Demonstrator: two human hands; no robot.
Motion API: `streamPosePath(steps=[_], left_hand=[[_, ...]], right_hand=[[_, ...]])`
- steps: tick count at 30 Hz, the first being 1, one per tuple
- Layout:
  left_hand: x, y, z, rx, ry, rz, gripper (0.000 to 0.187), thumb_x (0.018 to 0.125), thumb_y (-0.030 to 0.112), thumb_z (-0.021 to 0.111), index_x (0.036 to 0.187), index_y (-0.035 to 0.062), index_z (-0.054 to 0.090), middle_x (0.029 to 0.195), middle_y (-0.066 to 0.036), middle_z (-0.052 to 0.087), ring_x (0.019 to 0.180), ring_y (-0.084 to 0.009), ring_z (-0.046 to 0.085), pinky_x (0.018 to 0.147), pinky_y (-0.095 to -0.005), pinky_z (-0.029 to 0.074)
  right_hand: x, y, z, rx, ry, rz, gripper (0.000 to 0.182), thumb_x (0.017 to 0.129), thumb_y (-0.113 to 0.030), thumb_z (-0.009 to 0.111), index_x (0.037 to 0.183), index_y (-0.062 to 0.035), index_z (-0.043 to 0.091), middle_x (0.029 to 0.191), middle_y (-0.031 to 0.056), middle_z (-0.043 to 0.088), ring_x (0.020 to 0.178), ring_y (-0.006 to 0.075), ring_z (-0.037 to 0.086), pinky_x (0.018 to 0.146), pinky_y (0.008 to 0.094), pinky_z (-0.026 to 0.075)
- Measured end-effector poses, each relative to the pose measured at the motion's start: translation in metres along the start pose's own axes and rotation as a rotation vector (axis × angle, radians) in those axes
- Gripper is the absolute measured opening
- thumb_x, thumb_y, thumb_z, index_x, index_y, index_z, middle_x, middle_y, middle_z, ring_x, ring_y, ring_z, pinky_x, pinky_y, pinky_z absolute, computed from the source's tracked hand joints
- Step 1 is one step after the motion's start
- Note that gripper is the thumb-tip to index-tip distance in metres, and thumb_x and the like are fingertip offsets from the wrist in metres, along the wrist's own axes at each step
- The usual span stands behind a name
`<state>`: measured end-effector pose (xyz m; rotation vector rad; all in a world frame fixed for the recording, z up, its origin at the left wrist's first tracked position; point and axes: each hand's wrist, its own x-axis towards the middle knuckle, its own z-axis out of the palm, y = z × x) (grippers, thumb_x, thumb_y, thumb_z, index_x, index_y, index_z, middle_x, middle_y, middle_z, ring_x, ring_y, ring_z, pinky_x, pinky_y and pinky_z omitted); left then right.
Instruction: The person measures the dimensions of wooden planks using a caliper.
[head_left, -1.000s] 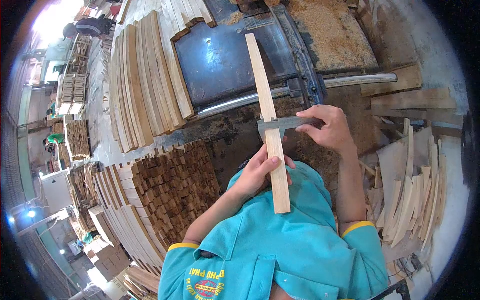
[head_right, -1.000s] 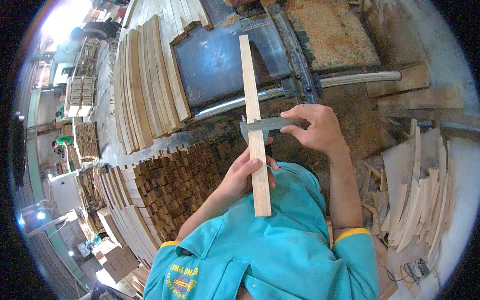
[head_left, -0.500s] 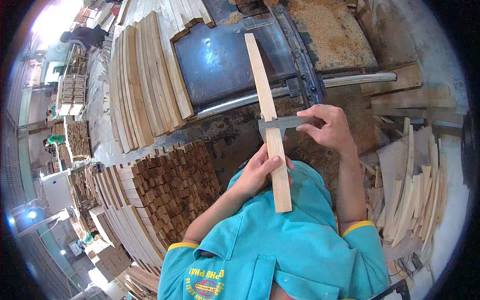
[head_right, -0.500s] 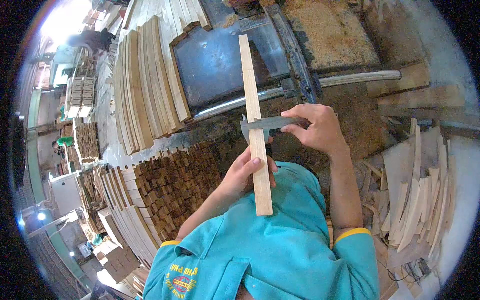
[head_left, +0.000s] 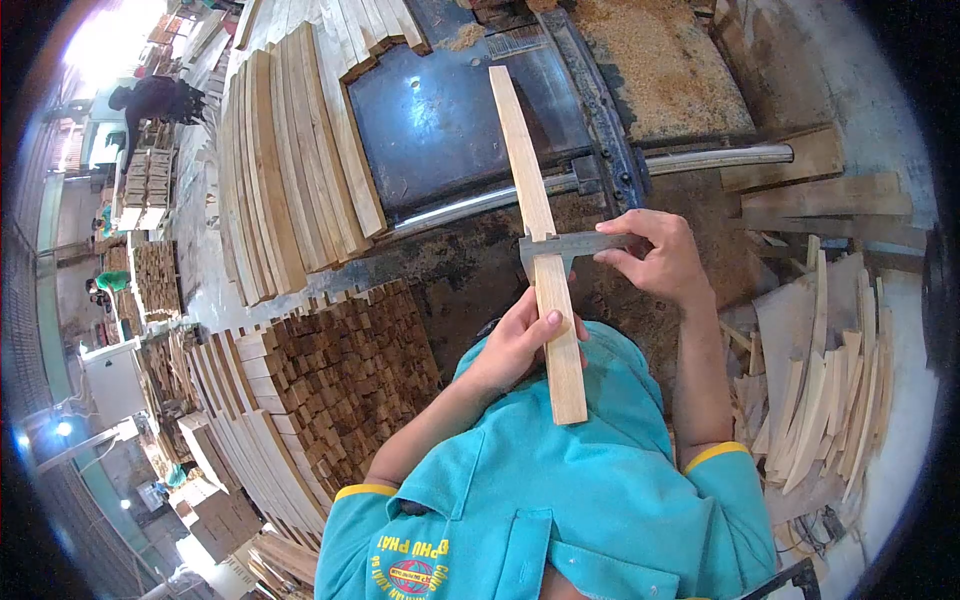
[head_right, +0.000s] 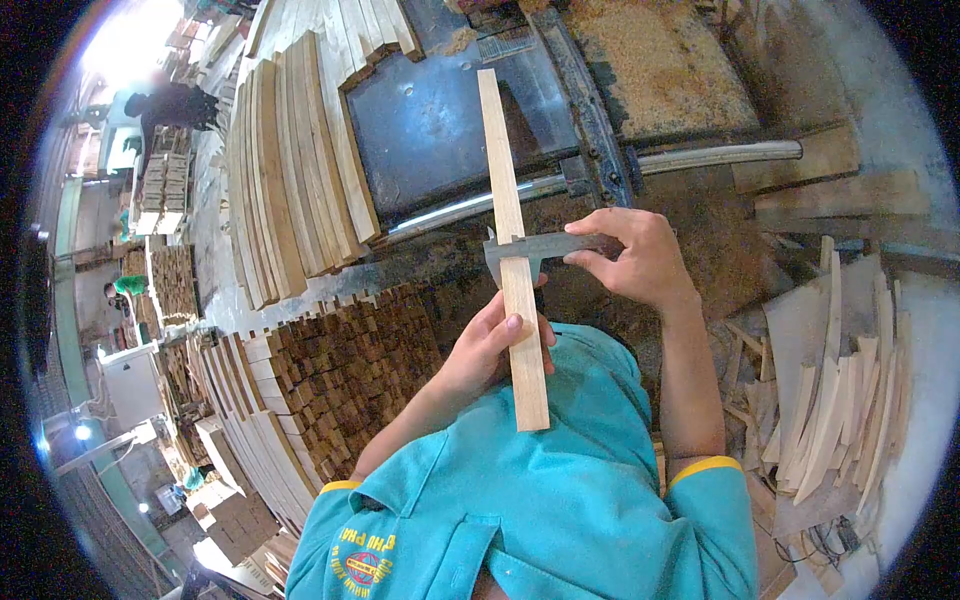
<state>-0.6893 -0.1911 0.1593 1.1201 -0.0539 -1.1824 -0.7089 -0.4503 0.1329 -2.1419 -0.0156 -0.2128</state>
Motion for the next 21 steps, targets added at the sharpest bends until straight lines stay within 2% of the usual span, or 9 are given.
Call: streamPosePath(steps=[1,3,10,11,12,13,14,20,21], left_hand=[[0.0001,-0.0003,0.0,0.002,0.0,0.006,0.08,0.102,0.056,0.058,0.158,0.0092,0.027,0.103,-0.013,0.067,0.085,-0.025,0.072,0.079,-0.0389,0.06],[-0.0007,0.0005,0.0012,0.008,0.009,0.0,0.08,0.101,0.057,0.058,0.158,0.0092,0.027,0.102,-0.013,0.067,0.085,-0.0252,0.072,0.08,-0.0391,0.06],[0.0009,-0.0041,-0.0013,0.002,-0.002,0.014,0.081,0.101,0.058,0.057,0.158,0.0089,0.027,0.102,-0.013,0.067,0.087,-0.0258,0.072,0.08,-0.04,0.06],[0.0011,-0.0048,-0.0027,0.002,-0.002,0.014,0.081,0.101,0.058,0.057,0.158,0.0089,0.027,0.102,-0.013,0.067,0.087,-0.0258,0.072,0.08,-0.04,0.06],[0.0013,-0.0056,-0.0046,-0.024,-0.02,0.02,0.076,0.104,0.05,0.057,0.158,0.0084,0.025,0.104,-0.014,0.067,0.089,-0.0258,0.072,0.081,-0.041,0.061],[0.0012,-0.0058,-0.0058,-0.05,-0.038,0.025,0.071,0.106,0.042,0.057,0.158,0.0078,0.023,0.106,-0.014,0.066,0.092,-0.0257,0.072,0.083,-0.0419,0.061],[0.001,-0.0054,-0.0062,-0.05,-0.038,0.026,0.071,0.106,0.042,0.057,0.158,0.0078,0.023,0.106,-0.014,0.066,0.092,-0.0257,0.072,0.083,-0.0419,0.061],[-0.0001,-0.0053,-0.0056,-0.062,-0.049,0.02,0.072,0.106,0.043,0.057,0.158,0.0081,0.022,0.106,-0.014,0.067,0.091,-0.0252,0.072,0.082,-0.0413,0.061],[-0.0007,-0.0041,-0.0035,-0.025,-0.022,0.012,0.077,0.103,0.051,0.057,0.159,0.0088,0.025,0.104,-0.014,0.066,0.089,-0.0252,0.072,0.082,-0.0406,0.06]], right_hand=[[-0.0002,0.0004,0.0006,0.0,0.0,0.0,0.032,0.076,-0.019,0.089,0.105,-0.0104,0.077,0.099,0.0102,0.078,0.09,0.0285,0.076,0.079,0.0375,0.06],[-0.0012,0.0018,0.0029,0.037,0.038,-0.051,0.034,0.075,-0.008,0.089,0.106,-0.0068,0.077,0.09,0.0064,0.075,0.071,0.0143,0.068,0.059,0.0283,0.053],[-0.0023,0.0029,0.0024,0.038,0.034,-0.05,0.033,0.076,-0.008,0.089,0.106,-0.0068,0.076,0.092,0.007,0.075,0.075,0.0146,0.07,0.062,0.027,0.055],[-0.0027,0.0027,0.0022,0.034,0.017,-0.011,0.032,0.077,-0.014,0.088,0.106,-0.0089,0.076,0.094,0.0081,0.076,0.079,0.0205,0.073,0.066,0.0315,0.057],[-0.003,0.0022,0.002,0.03,-0.001,0.027,0.032,0.077,-0.02,0.088,0.106,-0.011,0.076,0.097,0.0091,0.077,0.082,0.0263,0.075,0.07,0.036,0.059],[-0.0029,0.0011,0.0017,0.03,-0.001,0.027,0.032,0.077,-0.02,0.088,0.106,-0.011,0.076,0.097,0.0091,0.077,0.082,0.0263,0.075,0.07,0.036,0.059],[-0.0027,-0.0003,0.0013,0.024,-0.002,0.031,0.032,0.078,-0.02,0.088,0.106,-0.0111,0.076,0.095,0.0087,0.077,0.079,0.0248,0.074,0.069,0.0352,0.058],[-0.0033,0.001,0.0043,0.011,0.028,-0.016,0.03,0.078,-0.019,0.086,0.105,-0.0112,0.075,0.09,0.0074,0.076,0.071,0.0208,0.071,0.064,0.0331,0.057],[-0.0033,-0.0006,0.0037,0.02,0.023,0.004,0.03,0.078,-0.019,0.086,0.105,-0.0112,0.075,0.09,0.0072,0.076,0.07,0.0203,0.07,0.064,0.0327,0.057]])
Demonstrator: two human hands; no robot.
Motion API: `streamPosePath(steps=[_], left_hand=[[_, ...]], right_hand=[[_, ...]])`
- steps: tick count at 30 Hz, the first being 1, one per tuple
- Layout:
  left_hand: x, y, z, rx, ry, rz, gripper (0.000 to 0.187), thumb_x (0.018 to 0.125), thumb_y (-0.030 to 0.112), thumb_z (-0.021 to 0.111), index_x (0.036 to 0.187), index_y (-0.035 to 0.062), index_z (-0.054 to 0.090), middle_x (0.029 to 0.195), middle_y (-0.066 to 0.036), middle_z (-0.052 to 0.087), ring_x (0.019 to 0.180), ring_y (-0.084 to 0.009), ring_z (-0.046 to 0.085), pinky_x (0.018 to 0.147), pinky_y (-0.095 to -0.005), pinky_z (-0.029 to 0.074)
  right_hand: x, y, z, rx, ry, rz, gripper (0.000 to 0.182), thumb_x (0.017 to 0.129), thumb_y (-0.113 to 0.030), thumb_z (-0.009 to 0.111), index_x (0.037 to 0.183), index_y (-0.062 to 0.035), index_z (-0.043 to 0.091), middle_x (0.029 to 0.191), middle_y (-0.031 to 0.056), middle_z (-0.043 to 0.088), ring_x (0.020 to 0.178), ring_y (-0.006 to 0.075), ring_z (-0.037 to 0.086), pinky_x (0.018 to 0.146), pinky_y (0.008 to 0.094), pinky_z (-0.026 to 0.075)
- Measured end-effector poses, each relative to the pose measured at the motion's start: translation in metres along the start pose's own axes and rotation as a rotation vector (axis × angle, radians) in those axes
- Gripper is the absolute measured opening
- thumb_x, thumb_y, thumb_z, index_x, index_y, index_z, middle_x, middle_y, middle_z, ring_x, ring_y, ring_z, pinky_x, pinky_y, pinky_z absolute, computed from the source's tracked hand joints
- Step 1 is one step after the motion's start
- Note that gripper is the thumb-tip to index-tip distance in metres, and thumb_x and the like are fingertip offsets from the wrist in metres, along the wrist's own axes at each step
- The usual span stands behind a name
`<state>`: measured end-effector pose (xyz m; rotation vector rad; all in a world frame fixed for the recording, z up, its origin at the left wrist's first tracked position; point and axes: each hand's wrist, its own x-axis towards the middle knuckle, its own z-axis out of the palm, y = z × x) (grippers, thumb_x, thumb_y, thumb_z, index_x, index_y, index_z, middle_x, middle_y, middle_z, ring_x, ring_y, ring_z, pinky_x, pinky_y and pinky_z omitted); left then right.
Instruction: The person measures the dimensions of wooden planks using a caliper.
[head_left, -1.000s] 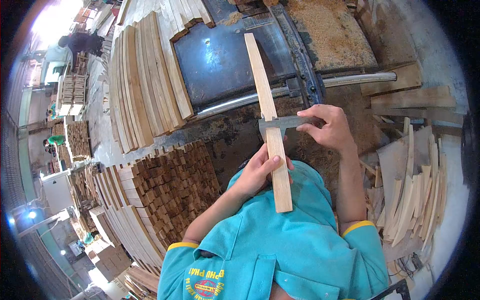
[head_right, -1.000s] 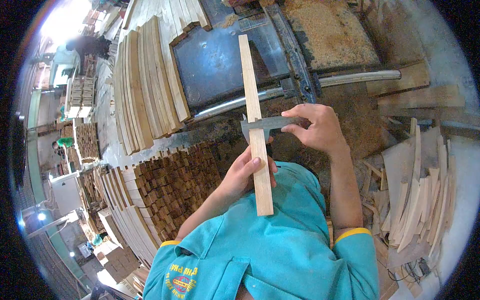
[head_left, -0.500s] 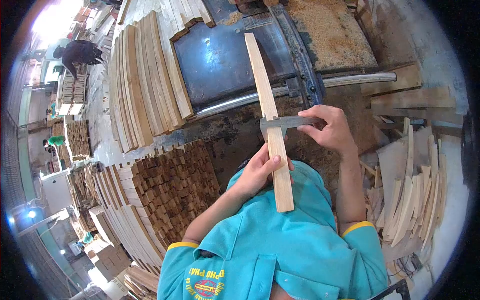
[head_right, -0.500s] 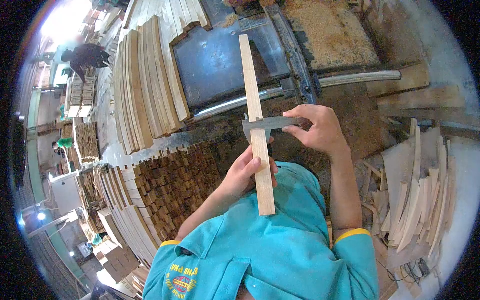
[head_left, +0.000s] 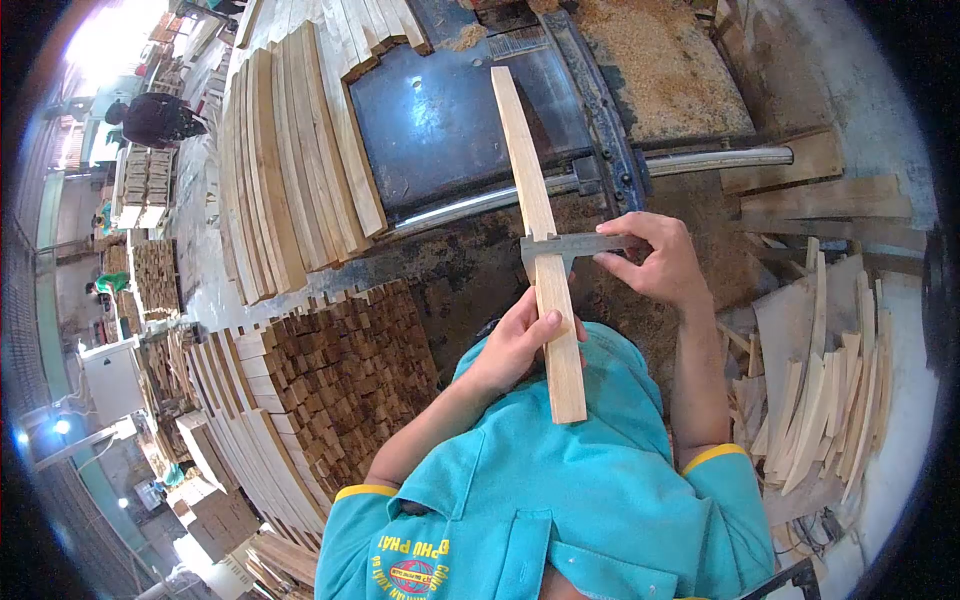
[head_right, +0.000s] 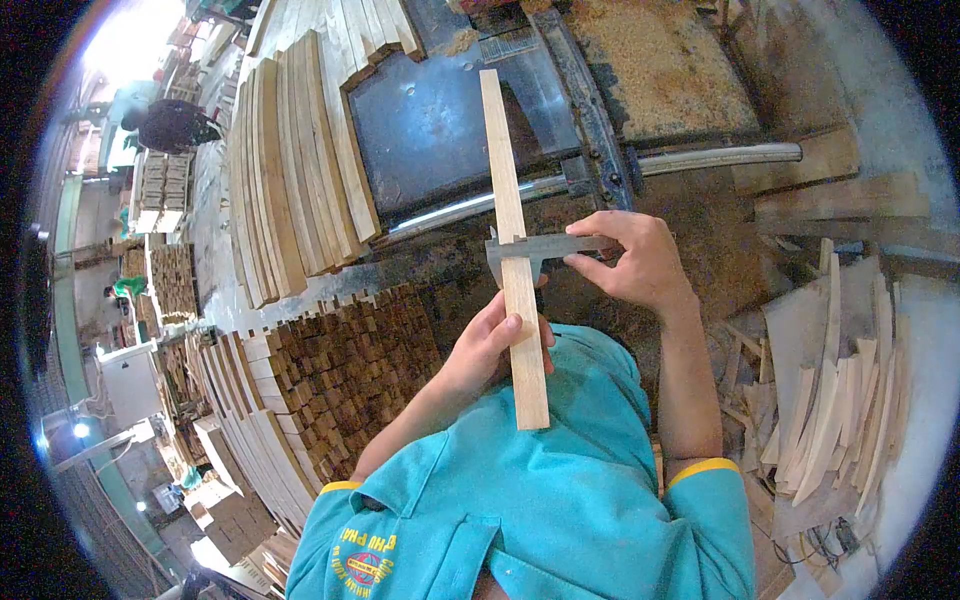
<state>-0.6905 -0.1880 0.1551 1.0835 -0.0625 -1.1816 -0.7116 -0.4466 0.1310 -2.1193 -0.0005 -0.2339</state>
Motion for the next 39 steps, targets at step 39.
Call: streamPosePath(steps=[39], left_hand=[[0.018,-0.018,0.011,0.274,0.192,0.179,0.061,0.1,0.03,0.073,0.144,0.0012,0.042,0.1,-0.001,0.06,0.089,-0.0079,0.06,0.077,-0.0267,0.052]], right_hand=[[-0.045,0.024,-0.026,0.058,0.32,0.006,0.029,0.08,-0.009,0.083,0.106,-0.0092,0.07,0.077,0.0049,0.07,0.067,0.0134,0.066,0.062,0.029,0.052]])
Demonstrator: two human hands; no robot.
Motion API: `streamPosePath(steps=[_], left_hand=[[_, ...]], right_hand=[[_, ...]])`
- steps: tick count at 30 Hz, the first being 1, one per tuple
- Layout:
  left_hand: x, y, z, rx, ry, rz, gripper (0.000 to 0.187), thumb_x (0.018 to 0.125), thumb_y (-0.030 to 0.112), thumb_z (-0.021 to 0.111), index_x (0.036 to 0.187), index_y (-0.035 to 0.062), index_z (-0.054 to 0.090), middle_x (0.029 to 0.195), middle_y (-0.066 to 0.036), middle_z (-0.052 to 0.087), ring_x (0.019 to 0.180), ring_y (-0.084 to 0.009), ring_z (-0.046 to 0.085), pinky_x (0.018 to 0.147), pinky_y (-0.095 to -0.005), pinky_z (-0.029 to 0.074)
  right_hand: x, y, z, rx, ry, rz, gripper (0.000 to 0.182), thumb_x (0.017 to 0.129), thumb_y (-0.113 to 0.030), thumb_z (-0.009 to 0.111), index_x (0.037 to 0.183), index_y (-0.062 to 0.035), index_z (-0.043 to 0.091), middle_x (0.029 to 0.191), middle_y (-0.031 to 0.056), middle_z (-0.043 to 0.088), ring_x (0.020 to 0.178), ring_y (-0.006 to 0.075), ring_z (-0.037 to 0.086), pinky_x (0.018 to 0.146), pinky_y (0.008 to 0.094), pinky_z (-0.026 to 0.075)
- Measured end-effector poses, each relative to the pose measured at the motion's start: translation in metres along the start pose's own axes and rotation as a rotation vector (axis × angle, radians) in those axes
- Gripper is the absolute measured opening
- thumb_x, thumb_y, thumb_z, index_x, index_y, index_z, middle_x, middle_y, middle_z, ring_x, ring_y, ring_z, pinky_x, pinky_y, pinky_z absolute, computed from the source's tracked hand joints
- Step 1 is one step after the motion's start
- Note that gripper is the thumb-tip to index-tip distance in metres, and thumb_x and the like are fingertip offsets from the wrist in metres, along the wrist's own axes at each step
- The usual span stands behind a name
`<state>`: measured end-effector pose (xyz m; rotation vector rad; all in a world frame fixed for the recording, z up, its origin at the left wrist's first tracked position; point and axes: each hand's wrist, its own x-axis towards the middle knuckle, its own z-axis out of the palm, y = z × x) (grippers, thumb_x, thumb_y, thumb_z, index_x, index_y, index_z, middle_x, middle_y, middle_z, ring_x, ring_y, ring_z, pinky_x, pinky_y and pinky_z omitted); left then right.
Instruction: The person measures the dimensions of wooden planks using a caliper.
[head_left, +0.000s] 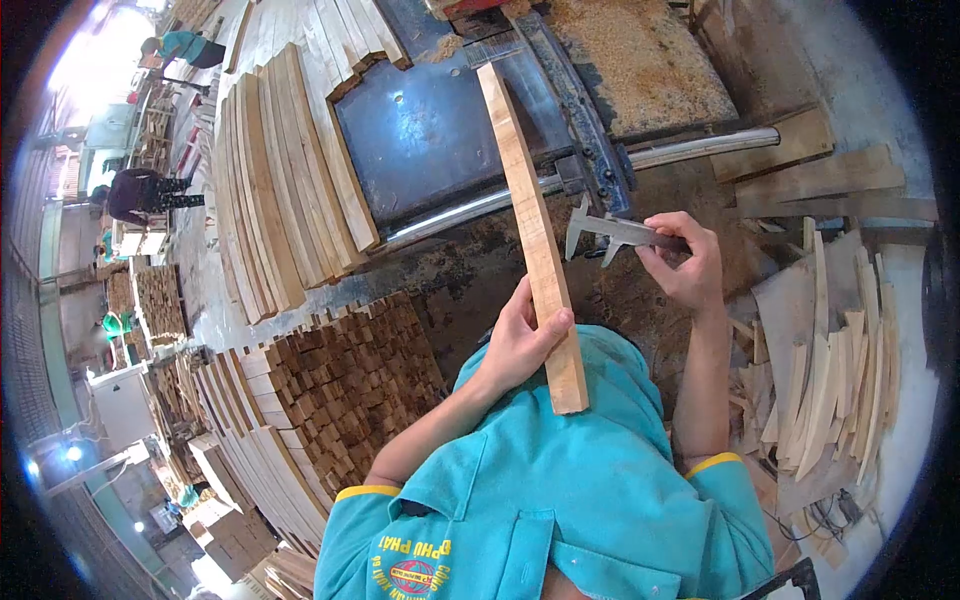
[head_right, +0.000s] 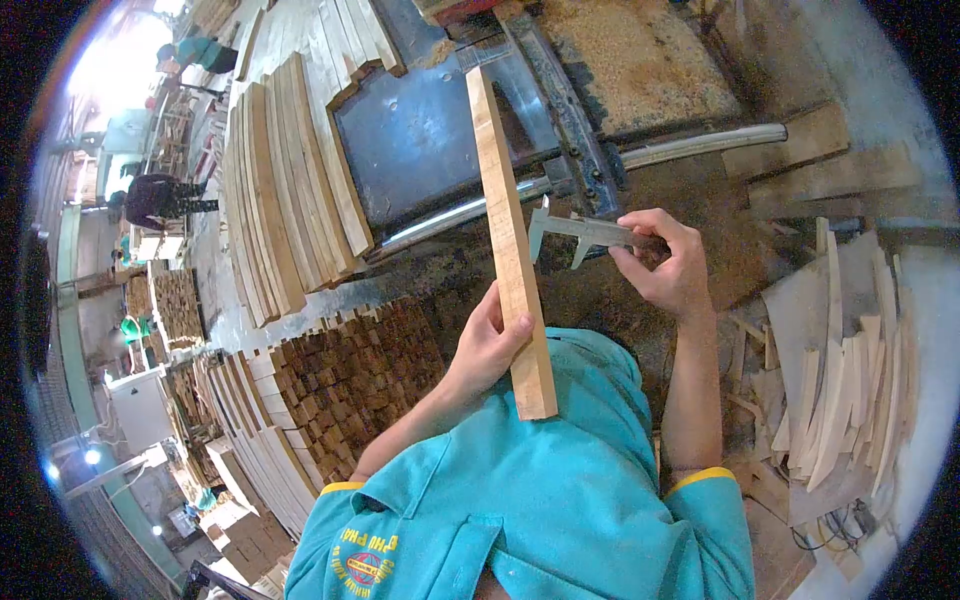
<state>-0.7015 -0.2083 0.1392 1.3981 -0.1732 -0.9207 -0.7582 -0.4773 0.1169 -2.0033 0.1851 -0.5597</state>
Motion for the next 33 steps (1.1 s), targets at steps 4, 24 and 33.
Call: streamPosePath(steps=[4,24,33], left_hand=[[0.002,-0.004,-0.007,0.043,-0.069,0.007,0.064,0.101,0.032,0.068,0.15,0.002,0.041,0.113,-0.002,0.06,0.103,-0.0102,0.058,0.091,-0.0294,0.05],[0.144,-0.096,-0.025,0.449,0.054,0.211,0.086,0.104,0.02,0.065,0.166,0.0096,0.006,0.105,-0.007,0.063,0.086,-0.0134,0.06,0.072,-0.0315,0.053],[0.159,-0.109,-0.019,0.401,0.043,0.184,0.097,0.105,0.021,0.063,0.167,0.0175,-0.012,0.112,-0.015,0.069,0.094,-0.02,0.067,0.081,-0.0388,0.057]], right_hand=[[-0.006,-0.001,-0.004,-0.015,0.001,0.063,0.029,0.08,-0.01,0.083,0.106,-0.0094,0.07,0.079,0.005,0.07,0.068,0.0134,0.066,0.062,0.0288,0.052],[-0.047,-0.002,-0.032,-0.146,0.122,0.083,0.027,0.081,-0.012,0.083,0.104,-0.0087,0.069,0.079,0.0037,0.066,0.066,0.0148,0.063,0.062,0.0309,0.052],[-0.062,-0.004,-0.035,-0.099,0.112,0.207,0.026,0.082,-0.011,0.081,0.105,-0.0075,0.07,0.085,0.0079,0.072,0.073,0.0157,0.067,0.065,0.0322,0.055]])
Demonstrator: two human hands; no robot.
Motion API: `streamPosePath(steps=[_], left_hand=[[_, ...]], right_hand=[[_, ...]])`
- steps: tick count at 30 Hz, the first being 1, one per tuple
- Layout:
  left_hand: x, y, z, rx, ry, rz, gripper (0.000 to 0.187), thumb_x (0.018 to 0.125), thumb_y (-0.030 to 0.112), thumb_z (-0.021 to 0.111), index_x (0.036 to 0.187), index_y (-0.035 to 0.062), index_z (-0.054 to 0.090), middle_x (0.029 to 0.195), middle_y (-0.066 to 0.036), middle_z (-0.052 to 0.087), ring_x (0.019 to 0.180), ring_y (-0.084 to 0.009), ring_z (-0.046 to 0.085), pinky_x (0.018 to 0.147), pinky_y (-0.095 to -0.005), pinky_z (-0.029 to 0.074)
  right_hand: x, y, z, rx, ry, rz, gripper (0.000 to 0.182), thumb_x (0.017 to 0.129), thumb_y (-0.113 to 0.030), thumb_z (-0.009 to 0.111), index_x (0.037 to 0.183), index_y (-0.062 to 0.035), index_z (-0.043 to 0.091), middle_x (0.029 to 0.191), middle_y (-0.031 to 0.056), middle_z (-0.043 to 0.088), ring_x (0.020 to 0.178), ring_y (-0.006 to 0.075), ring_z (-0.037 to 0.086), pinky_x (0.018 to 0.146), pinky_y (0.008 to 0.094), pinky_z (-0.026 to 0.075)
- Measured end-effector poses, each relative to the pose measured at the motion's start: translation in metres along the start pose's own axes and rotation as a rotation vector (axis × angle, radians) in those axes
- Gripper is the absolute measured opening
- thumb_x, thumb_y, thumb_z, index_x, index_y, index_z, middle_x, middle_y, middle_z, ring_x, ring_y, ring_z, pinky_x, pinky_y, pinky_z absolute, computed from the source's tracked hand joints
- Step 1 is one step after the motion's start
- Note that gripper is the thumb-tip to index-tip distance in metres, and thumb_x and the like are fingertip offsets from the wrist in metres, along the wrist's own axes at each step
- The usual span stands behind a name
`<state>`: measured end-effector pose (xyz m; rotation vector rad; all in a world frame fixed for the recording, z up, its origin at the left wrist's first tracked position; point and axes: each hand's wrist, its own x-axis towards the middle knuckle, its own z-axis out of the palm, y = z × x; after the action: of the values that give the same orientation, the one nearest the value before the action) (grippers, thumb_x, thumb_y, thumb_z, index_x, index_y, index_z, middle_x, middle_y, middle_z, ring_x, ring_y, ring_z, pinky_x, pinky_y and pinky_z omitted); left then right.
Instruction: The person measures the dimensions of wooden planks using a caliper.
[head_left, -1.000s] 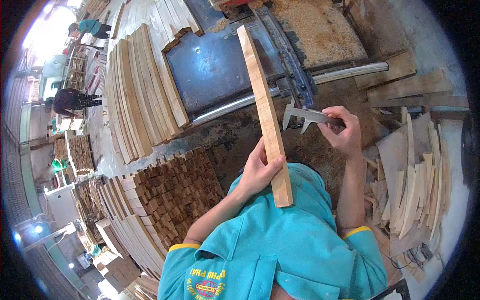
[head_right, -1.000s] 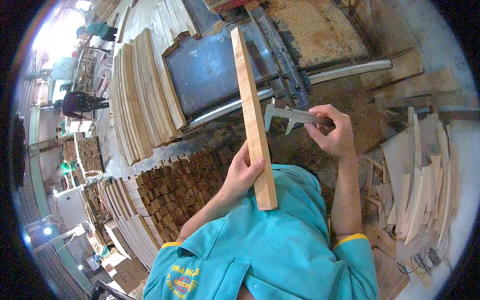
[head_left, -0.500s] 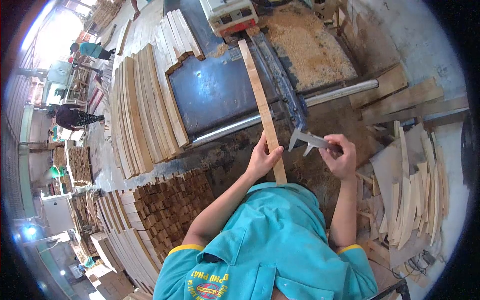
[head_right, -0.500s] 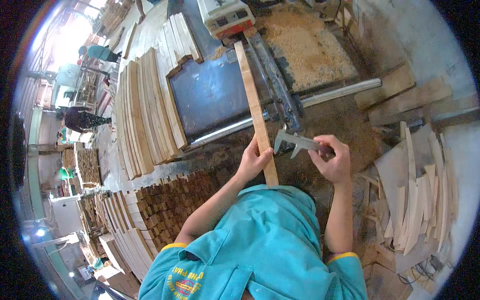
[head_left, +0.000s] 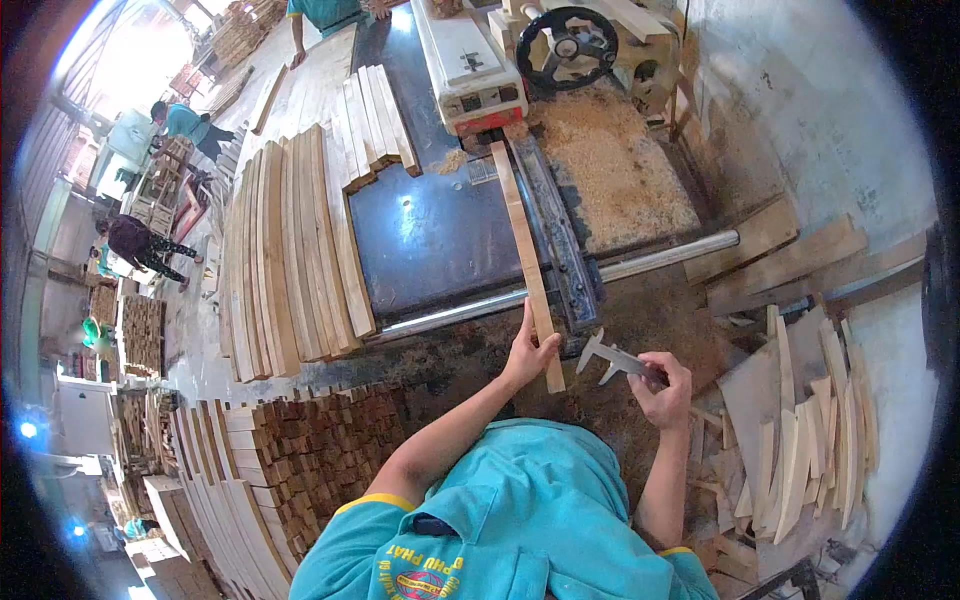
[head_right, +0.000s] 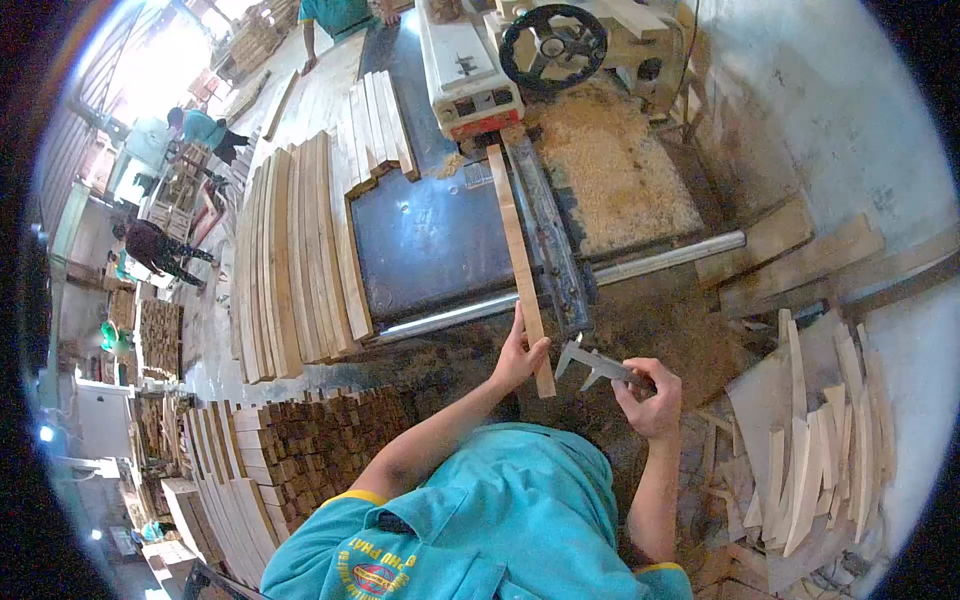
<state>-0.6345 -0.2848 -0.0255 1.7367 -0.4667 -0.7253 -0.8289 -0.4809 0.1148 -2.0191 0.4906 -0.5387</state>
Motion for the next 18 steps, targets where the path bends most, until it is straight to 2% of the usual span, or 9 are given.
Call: streamPosePath(steps=[5,9,12,16,18], left_hand=[[0.015,0.011,-0.002,-0.008,0.013,0.01,0.097,0.105,0.024,0.064,0.167,0.0192,-0.011,0.118,-0.016,0.07,0.098,-0.0225,0.069,0.083,-0.0426,0.058],[0.034,0.008,-0.002,0.013,0.02,0.009,0.097,0.106,0.025,0.063,0.167,0.0191,-0.011,0.116,-0.016,0.071,0.098,-0.0221,0.07,0.082,-0.0417,0.057],[0.042,0.011,-0.005,0.028,-0.076,-0.07,0.097,0.106,0.026,0.064,0.167,0.0191,-0.011,0.113,-0.016,0.072,0.097,-0.0214,0.07,0.082,-0.0406,0.056],[0.046,0.009,-0.01,-0.02,-0.074,-0.07,0.092,0.105,0.026,0.065,0.169,0.0174,-0.001,0.111,-0.016,0.07,0.091,-0.0226,0.069,0.082,-0.0403,0.055],[0.047,-0.002,-0.011,0.289,0.057,0.078,0.091,0.099,0.03,0.072,0.167,0.0113,0.014,0.119,-0.019,0.06,0.098,-0.0275,0.065,0.087,-0.0417,0.054]], right_hand=[[-0.002,-0.001,0.0,0.007,-0.015,0.0,0.027,0.081,-0.011,0.081,0.105,-0.0071,0.07,0.087,0.0086,0.072,0.073,0.0169,0.067,0.066,0.0327,0.055],[0.0,-0.003,0.001,-0.005,-0.025,0.015,0.028,0.08,-0.011,0.082,0.105,-0.0061,0.07,0.087,0.0099,0.072,0.074,0.0185,0.068,0.068,0.0336,0.055],[0.002,-0.007,0.003,-0.018,-0.021,0.004,0.029,0.079,-0.013,0.082,0.105,-0.0059,0.07,0.086,0.0101,0.071,0.075,0.019,0.069,0.068,0.0338,0.055],[0.003,-0.006,0.004,-0.076,-0.025,-0.012,0.03,0.079,-0.014,0.082,0.105,-0.0064,0.07,0.086,0.0091,0.071,0.073,0.0187,0.069,0.067,0.0329,0.055],[0.003,-0.011,0.004,-0.074,-0.037,0.021,0.03,0.079,-0.014,0.083,0.105,-0.0067,0.07,0.084,0.0084,0.071,0.071,0.0181,0.068,0.066,0.0323,0.054]])
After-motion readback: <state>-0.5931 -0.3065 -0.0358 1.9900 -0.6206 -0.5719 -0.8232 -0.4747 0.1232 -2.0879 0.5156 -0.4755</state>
